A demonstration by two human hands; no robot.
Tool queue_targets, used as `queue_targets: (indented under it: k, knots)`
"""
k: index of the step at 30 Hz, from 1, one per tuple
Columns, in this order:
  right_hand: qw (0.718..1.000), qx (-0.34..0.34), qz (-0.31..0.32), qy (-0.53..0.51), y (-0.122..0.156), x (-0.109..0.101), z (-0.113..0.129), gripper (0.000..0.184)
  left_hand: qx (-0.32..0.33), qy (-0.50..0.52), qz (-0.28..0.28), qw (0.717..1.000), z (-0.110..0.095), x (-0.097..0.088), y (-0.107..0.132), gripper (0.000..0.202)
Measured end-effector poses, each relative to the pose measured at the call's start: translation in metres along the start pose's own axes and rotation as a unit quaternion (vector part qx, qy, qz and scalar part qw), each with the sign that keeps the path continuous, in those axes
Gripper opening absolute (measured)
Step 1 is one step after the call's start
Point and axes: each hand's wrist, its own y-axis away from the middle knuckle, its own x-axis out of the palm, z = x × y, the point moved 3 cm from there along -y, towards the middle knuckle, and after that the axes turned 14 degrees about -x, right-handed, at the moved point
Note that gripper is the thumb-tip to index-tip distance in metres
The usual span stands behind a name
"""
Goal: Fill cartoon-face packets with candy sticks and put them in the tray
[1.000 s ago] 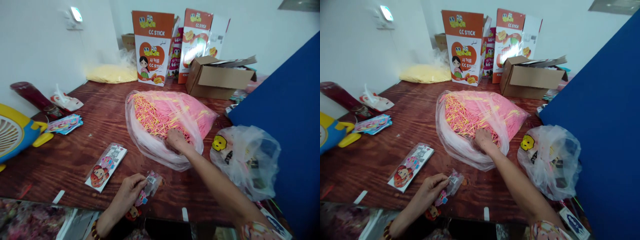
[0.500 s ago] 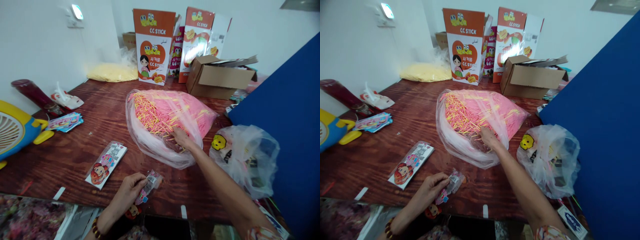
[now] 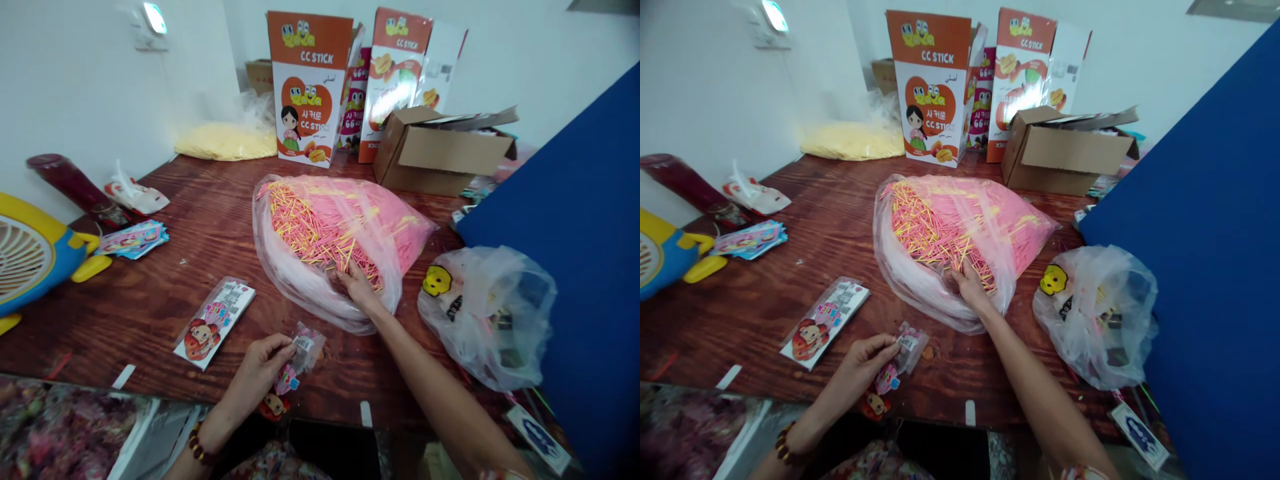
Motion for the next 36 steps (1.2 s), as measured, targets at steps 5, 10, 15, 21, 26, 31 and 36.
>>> queue_targets:
  k: [5, 10, 15, 21, 26, 31, 36]
  knots:
    - [0.996, 0.025, -0.04, -0.081, 0.004, -0.002, 0.001, 0.01, 0.002, 0.013, -0.01, 1.0, -0.001, 0.002, 0.0, 0.038]
    - [0.997, 0.029, -0.018, -0.073, 0.007, 0.002, -0.002, 0.017, 0.009, 0.019, -0.015, 1.0, -0.006, 0.003, 0.0, 0.037]
    - [0.997, 0.022, -0.048, -0.056, -0.003, -0.009, 0.001, 0.024, 0.008, 0.029, -0.03, 0.999, -0.011, 0.001, 0.001, 0.037]
    - [0.976, -0.059, 0.084, 0.19, -0.025, -0.03, 0.005, 0.025, 0.003, 0.043, -0.033, 0.998, -0.009, -0.001, 0.002, 0.037]
    - [0.866, -0.171, 0.304, 0.359, -0.021, -0.01, 0.018, 0.031, 0.0, 0.042, -0.033, 0.999, -0.01, 0.0, 0.003, 0.038]
    - [0.821, -0.168, 0.329, 0.435, -0.019, 0.003, 0.031, 0.028, -0.009, 0.044, -0.03, 0.999, -0.01, -0.003, 0.004, 0.039]
    - [0.842, -0.117, 0.283, 0.445, -0.031, -0.017, 0.022, 0.028, -0.015, 0.062, -0.027, 0.998, -0.008, -0.004, 0.005, 0.04]
